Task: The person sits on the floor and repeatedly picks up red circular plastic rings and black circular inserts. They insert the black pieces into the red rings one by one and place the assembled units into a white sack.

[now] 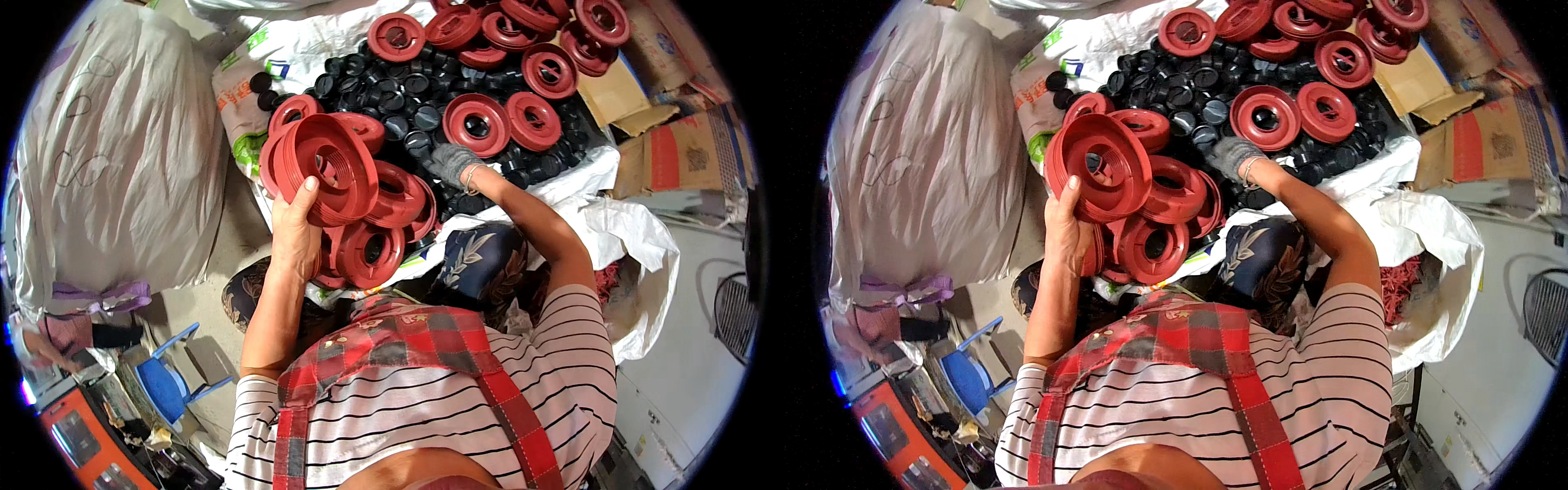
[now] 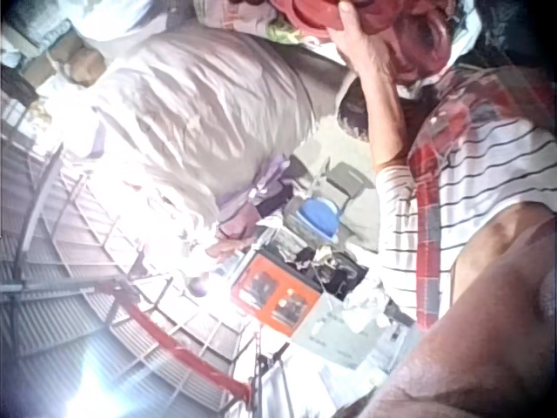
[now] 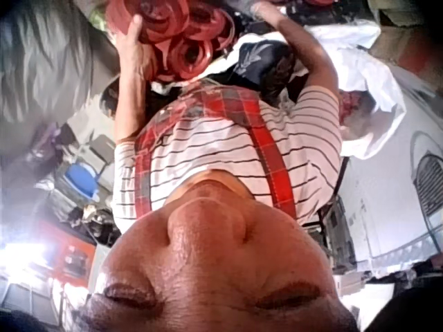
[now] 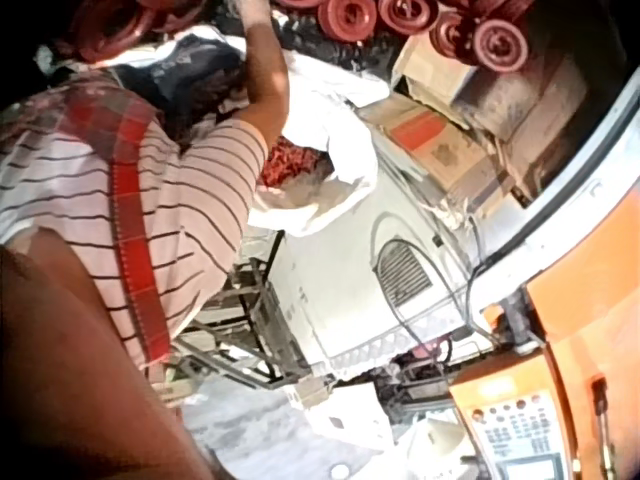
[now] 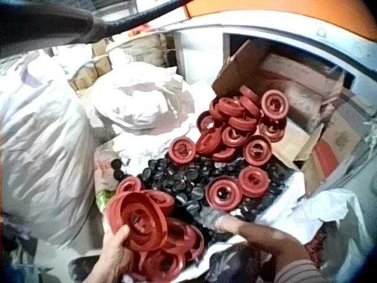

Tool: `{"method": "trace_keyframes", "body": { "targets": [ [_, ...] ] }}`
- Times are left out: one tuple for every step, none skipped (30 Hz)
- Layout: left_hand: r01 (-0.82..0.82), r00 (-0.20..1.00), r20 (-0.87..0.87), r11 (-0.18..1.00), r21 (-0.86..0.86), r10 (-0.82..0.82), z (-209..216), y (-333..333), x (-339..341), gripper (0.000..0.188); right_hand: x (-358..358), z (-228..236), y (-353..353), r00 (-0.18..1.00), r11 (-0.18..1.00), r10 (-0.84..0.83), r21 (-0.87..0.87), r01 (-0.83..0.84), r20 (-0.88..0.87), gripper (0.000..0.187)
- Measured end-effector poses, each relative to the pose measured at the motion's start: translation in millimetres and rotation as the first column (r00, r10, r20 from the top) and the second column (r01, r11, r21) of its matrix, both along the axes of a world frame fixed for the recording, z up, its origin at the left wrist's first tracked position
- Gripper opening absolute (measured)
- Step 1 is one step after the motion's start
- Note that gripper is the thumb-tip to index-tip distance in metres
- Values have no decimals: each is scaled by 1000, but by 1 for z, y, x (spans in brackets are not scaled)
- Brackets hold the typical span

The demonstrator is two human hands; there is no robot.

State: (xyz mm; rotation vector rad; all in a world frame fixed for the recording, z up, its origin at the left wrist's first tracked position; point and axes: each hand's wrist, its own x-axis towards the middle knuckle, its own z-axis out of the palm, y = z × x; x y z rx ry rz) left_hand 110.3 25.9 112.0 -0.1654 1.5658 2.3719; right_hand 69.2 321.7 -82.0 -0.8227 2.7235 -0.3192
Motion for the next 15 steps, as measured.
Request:
{"method": "trace_keyframes", "body": {
  "targets": [
    [-75, 996, -43, 997, -2, 75, 10, 10, 6, 42, 3, 52, -11, 993, 991, -99, -83, 104, 68, 25],
    [-60, 997, -38, 998, 16, 61, 11, 16, 10, 41, 12, 70, -11, 981, 945, -192, -269, 185, 2, 27],
    [-48, 998, -30, 998, 35, 49, 9, 19, 13, 39, 20, 91, -12, 950, 908, -102, -417, -32, -295, 23],
    [-38, 999, -24, 998, 52, 39, 7, 22, 16, 38, 29, 123, -24, 930, 822, -238, -568, 39, -280, 19],
    [8, 998, 56, 992, 124, -15, 5, 25, 19, 35, 38, 153, -32, 943, 754, -223, -657, 6, -247, 19],
    [69, 992, 90, 975, 214, -90, 5, 28, 24, 38, 47, 173, -39, 956, 671, -197, -741, -31, -218, 19],
    [66, 987, 120, 959, 277, -103, 9, 33, 32, 40, 55, 182, -44, 983, 669, -136, -744, 0, -123, 19],
    [59, 982, 149, 939, 339, -115, 14, 36, 40, 42, 62, 189, -49, 997, 669, -71, -743, 29, -25, 18],
    [93, 980, 134, 932, 350, -148, 14, 33, 46, 46, 69, 187, -57, 987, 628, -160, -772, 99, -4, 33],
    [101, 985, 105, 945, 312, -140, 12, 28, 52, 46, 76, 192, -66, 976, 630, -214, -759, 163, 32, 42],
    [107, 988, 76, 956, 273, -132, 10, 21, 57, 46, 82, 198, -74, 961, 629, -267, -744, 227, 67, 51],
    [109, 991, 47, 966, 233, -124, 11, 15, 63, 46, 85, 203, -81, 942, 624, -319, -726, 289, 101, 59],
    [99, 993, 39, 968, 231, -111, 15, 13, 70, 46, 87, 205, -86, 943, 712, -326, -675, 196, -70, 74],
    [118, 992, 11, 974, 194, -123, 15, 7, 74, 46, 91, 210, -91, 949, 751, -303, -634, 183, -86, 75],
    [137, 991, -17, 978, 156, -136, 13, 1, 76, 47, 95, 218, -95, 954, 788, -281, -592, 170, -101, 75]
  ]
}}
